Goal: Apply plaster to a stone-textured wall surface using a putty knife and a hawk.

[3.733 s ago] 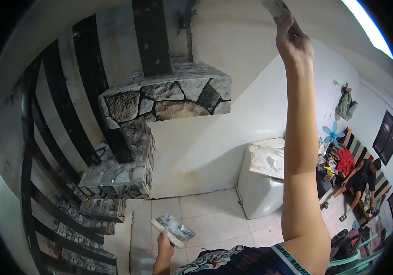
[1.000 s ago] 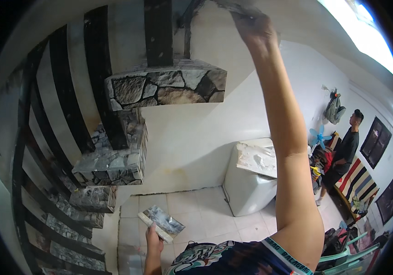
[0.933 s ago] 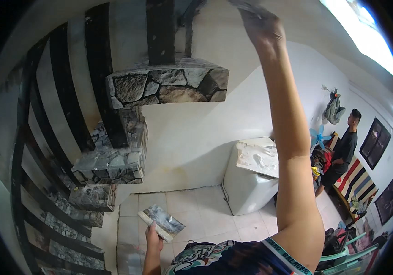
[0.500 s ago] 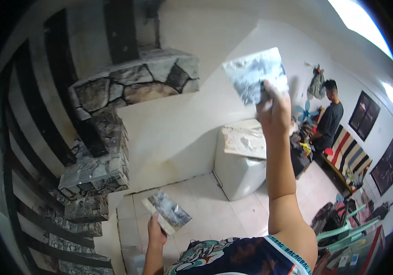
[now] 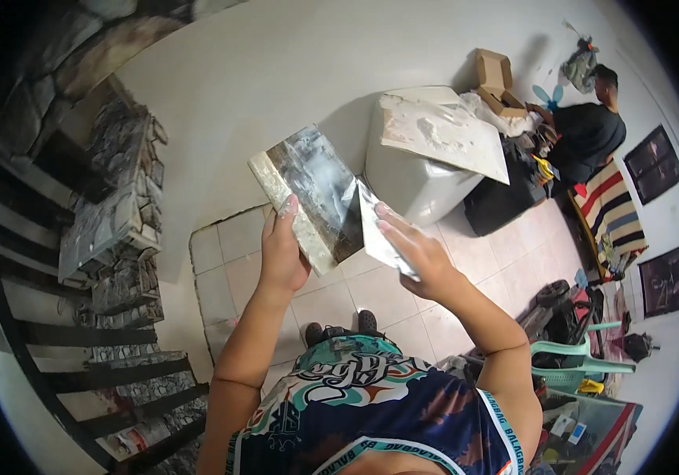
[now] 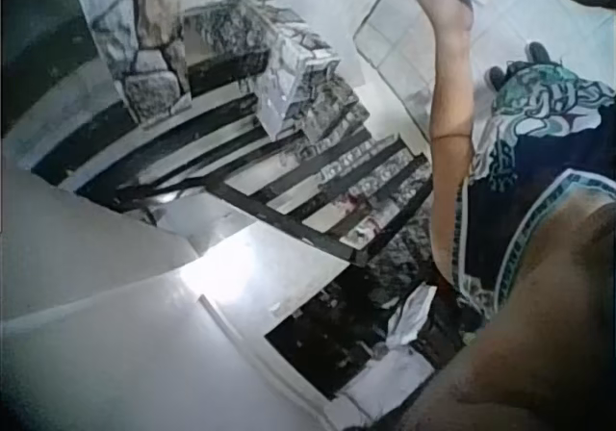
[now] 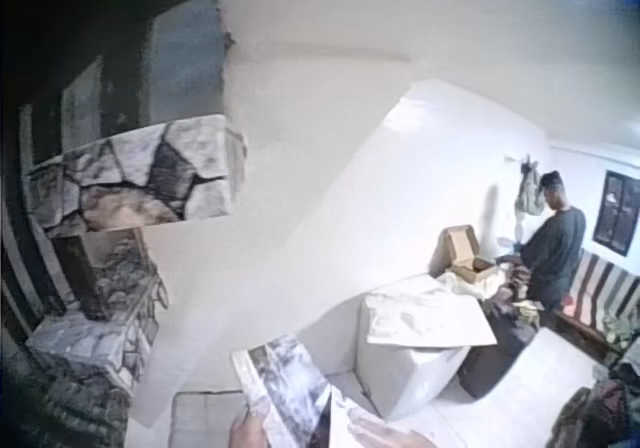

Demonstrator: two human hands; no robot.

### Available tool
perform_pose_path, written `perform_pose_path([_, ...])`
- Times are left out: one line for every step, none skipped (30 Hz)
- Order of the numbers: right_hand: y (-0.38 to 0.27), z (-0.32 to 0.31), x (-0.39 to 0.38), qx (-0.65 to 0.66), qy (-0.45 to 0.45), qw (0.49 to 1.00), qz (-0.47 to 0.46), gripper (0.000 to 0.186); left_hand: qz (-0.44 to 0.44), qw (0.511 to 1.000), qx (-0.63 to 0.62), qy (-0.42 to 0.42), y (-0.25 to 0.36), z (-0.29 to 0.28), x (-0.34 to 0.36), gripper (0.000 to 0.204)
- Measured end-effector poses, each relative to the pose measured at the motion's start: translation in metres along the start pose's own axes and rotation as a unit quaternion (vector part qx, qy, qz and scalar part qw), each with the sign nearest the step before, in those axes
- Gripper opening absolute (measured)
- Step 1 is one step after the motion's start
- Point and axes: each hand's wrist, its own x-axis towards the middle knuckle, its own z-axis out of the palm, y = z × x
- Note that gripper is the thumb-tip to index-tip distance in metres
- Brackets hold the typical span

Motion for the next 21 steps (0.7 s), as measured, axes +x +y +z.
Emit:
perform_pose_path([0.005, 0.004, -0.008, -0.046, -0.019, 0.999, 0.004, 0.068, 0.007, 1.0, -0.006, -0.013, -0.006, 0.005, 0.003, 0.048])
perform_pose_path([0.011, 0.008, -0.017, -0.092, -0.039, 0.995, 0.008, 0.07, -0.002, 1.0, -0.005, -0.017, -0.012, 0.008, 0.008, 0.048])
perform_pose_path([0.018, 0.01, -0.024, -0.091, -0.039, 0.995, 0.014, 0.07, 0.004, 1.0, -0.003, -0.03, -0.019, 0.007, 0.01, 0.048])
perform_pose_path([0.028, 0.011, -0.029, -0.14, -0.049, 0.989, -0.008, 0.069, 0.008, 0.999, 0.001, -0.046, -0.026, 0.006, 0.013, 0.047])
perform_pose_path([0.037, 0.012, -0.034, -0.188, -0.059, 0.98, -0.031, 0.069, 0.001, 0.999, 0.002, -0.049, -0.032, 0.006, 0.017, 0.047])
perform_pose_path([0.046, 0.014, -0.038, -0.19, -0.057, 0.98, -0.027, 0.072, 0.002, 0.999, 0.016, -0.051, -0.037, 0.005, 0.022, 0.048])
perform_pose_path([0.05, 0.014, -0.041, -0.19, -0.056, 0.98, -0.022, 0.072, 0.003, 0.998, 0.03, -0.053, -0.041, 0.004, 0.025, 0.048])
perform_pose_path([0.054, 0.014, -0.045, -0.149, -0.055, 0.987, 0.024, 0.074, -0.001, 0.998, 0.032, -0.054, -0.045, 0.001, 0.026, 0.048])
perform_pose_path([0.06, 0.011, -0.047, -0.111, -0.053, 0.99, 0.069, 0.077, -0.03, 0.999, 0.006, -0.045, -0.049, 0.002, 0.027, 0.043])
perform_pose_path([0.067, 0.009, -0.048, -0.094, -0.024, 0.991, 0.096, 0.079, -0.058, 0.998, -0.019, -0.035, -0.052, 0.004, 0.029, 0.038])
perform_pose_path([0.079, 0.007, -0.053, -0.096, -0.022, 0.99, 0.099, 0.079, -0.06, 0.997, -0.018, -0.038, -0.053, 0.007, 0.029, 0.038])
perform_pose_path([0.092, 0.007, -0.064, -0.112, -0.075, 0.975, 0.175, 0.077, -0.06, 0.996, -0.01, -0.061, -0.054, 0.014, 0.026, 0.043])
perform_pose_path([0.106, 0.009, -0.078, -0.127, -0.126, 0.952, 0.25, 0.075, -0.059, 0.995, -0.002, -0.085, -0.053, 0.021, 0.024, 0.048])
perform_pose_path([0.124, 0.014, -0.099, -0.143, -0.053, 0.96, 0.235, 0.062, -0.066, 0.993, 0.0, -0.095, -0.051, 0.028, 0.021, 0.048])
perform_pose_path([0.122, 0.013, -0.103, -0.143, -0.052, 0.96, 0.234, 0.062, -0.019, 0.995, 0.022, -0.095, -0.047, 0.03, 0.019, 0.047])
perform_pose_path([0.118, 0.009, -0.104, -0.108, 0.001, 0.94, 0.325, 0.053, 0.034, 0.994, 0.041, -0.092, -0.045, 0.033, 0.021, 0.046])
perform_pose_path([0.114, 0.007, -0.105, -0.072, 0.055, 0.906, 0.413, 0.044, 0.041, 0.994, 0.039, -0.091, -0.045, 0.029, 0.026, 0.046])
perform_pose_path([0.101, 0.005, -0.104, -0.072, 0.052, 0.907, 0.411, 0.044, 0.12, 0.977, 0.139, -0.105, -0.046, 0.022, 0.03, 0.044])
perform_pose_path([0.085, 0.004, -0.097, 0.133, 0.228, 0.86, 0.437, 0.037, 0.197, 0.943, 0.239, -0.117, -0.045, 0.011, 0.033, 0.043])
perform_pose_path([0.074, 0.005, -0.088, 0.329, 0.386, 0.746, 0.432, 0.03, 0.228, 0.915, 0.311, -0.119, -0.044, 0.002, 0.034, 0.037])
perform_pose_path([0.062, 0.005, -0.08, 0.328, 0.388, 0.744, 0.433, 0.03, 0.226, 0.915, 0.312, -0.121, -0.045, -0.002, 0.033, 0.037])
